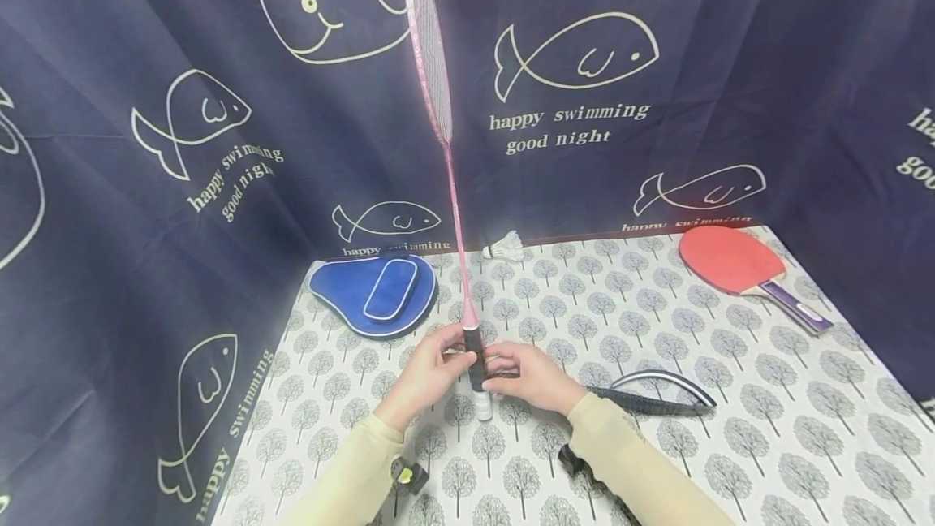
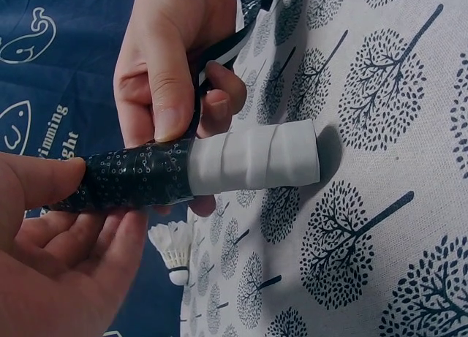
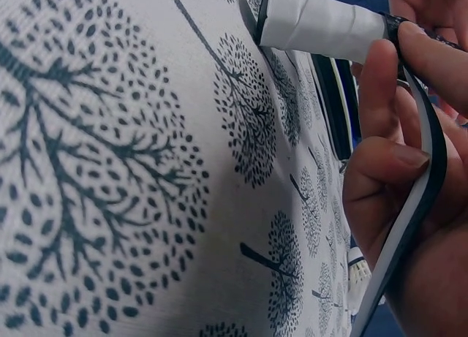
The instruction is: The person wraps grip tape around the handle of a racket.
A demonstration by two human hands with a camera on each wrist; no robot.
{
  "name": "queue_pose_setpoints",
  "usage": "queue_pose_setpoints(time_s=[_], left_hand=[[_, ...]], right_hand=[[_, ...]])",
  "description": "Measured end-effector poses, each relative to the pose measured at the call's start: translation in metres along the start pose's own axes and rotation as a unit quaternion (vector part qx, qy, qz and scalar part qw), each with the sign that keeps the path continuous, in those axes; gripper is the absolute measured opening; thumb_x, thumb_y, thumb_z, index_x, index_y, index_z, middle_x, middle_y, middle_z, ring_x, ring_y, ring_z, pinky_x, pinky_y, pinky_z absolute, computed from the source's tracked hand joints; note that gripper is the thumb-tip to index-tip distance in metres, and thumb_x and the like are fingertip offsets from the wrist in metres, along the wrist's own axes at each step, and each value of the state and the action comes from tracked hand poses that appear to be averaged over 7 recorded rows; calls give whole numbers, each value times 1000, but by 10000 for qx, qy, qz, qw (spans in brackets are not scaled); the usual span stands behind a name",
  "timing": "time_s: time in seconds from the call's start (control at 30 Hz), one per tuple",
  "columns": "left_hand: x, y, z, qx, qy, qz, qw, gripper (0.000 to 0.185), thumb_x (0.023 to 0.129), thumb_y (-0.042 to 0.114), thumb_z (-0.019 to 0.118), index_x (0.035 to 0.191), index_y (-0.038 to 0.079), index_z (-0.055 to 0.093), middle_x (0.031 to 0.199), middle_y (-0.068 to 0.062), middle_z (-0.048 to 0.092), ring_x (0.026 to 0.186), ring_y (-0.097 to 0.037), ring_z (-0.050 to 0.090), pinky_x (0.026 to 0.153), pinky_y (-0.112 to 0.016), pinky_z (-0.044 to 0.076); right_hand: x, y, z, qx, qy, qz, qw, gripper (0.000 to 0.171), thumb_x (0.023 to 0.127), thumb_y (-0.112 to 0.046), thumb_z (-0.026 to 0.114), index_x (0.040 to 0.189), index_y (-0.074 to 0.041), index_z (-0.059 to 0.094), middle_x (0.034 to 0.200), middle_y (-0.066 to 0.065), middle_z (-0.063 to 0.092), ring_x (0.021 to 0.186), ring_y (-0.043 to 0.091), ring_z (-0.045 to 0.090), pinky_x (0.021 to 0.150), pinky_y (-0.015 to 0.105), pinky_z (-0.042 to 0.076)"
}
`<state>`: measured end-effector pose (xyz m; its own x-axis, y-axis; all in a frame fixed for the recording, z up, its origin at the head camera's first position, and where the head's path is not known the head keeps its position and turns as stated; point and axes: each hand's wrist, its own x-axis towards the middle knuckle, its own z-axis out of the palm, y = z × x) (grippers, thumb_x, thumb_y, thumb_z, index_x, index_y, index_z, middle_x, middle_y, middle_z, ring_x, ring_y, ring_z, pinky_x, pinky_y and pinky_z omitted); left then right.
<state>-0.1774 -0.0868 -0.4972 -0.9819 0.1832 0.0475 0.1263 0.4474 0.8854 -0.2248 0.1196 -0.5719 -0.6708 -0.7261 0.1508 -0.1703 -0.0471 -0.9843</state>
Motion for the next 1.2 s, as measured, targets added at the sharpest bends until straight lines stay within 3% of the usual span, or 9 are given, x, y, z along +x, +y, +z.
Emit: queue_pose_setpoints(time_s=[0.13, 0.4, 0.53, 0.67, 0.9, 1.03, 1.2], left_hand=[[0, 0, 0, -165, -55, -47, 9998, 27, 98, 2, 66, 124, 9, 69, 107, 2, 72, 97, -14, 68, 93, -33, 56], [-1, 0, -1, -215, -133, -48, 9997, 38, 100, 5, 65, 136, 17, 61, 125, -8, 73, 95, -15, 67, 89, -35, 53], [-1, -1, 0, -164, -153, -27, 9997, 40, 100, 3, 64, 136, 17, 61, 127, -7, 72, 95, -16, 66, 89, -35, 52], [0, 0, 1, -180, -135, 58, 9997, 39, 98, 4, 67, 136, 11, 61, 124, -9, 73, 95, -17, 67, 89, -36, 54], [2, 6, 5, 427, 495, -130, 9978, 39, 88, 27, 86, 122, 16, 69, 99, 5, 68, 88, -10, 64, 80, -27, 57], [3, 8, 6, 612, 818, -115, 9947, 38, 83, 23, 89, 113, 13, 68, 91, 4, 66, 82, -11, 62, 73, -26, 55], [3, 8, 6, 622, 918, -34, 9938, 32, 85, 18, 87, 110, 13, 68, 92, 4, 67, 83, -10, 64, 73, -27, 56]], right_hand=[[0, 1, 0, -244, -121, -99, 9996, 46, 96, -7, 74, 138, 6, 60, 117, 15, 75, 92, 22, 76, 80, 41, 63], [-1, -2, -1, -320, -455, -325, 9979, 47, 100, -9, 69, 143, 6, 55, 112, 15, 76, 81, 43, 71, 76, 44, 63], [-1, -2, 0, -453, -398, -429, 9973, 42, 100, -10, 69, 140, 3, 59, 110, 12, 76, 81, 41, 72, 75, 44, 63], [-1, -2, 2, -684, -214, -635, 9954, 35, 99, -12, 71, 132, -1, 66, 102, 11, 77, 76, 38, 72, 70, 42, 63], [-3, -4, 5, -823, 71, -637, 9945, 34, 97, -13, 74, 129, -3, 70, 92, 8, 77, 70, 35, 71, 65, 39, 63], [-3, -6, 7, -824, 207, -493, 9952, 35, 95, -15, 77, 128, -2, 71, 93, 6, 78, 69, 36, 71, 65, 39, 63], [-3, -6, 9, -798, 370, -274, 9957, 42, 91, -14, 81, 130, 0, 70, 100, 7, 79, 76, 32, 74, 68, 35, 63]])
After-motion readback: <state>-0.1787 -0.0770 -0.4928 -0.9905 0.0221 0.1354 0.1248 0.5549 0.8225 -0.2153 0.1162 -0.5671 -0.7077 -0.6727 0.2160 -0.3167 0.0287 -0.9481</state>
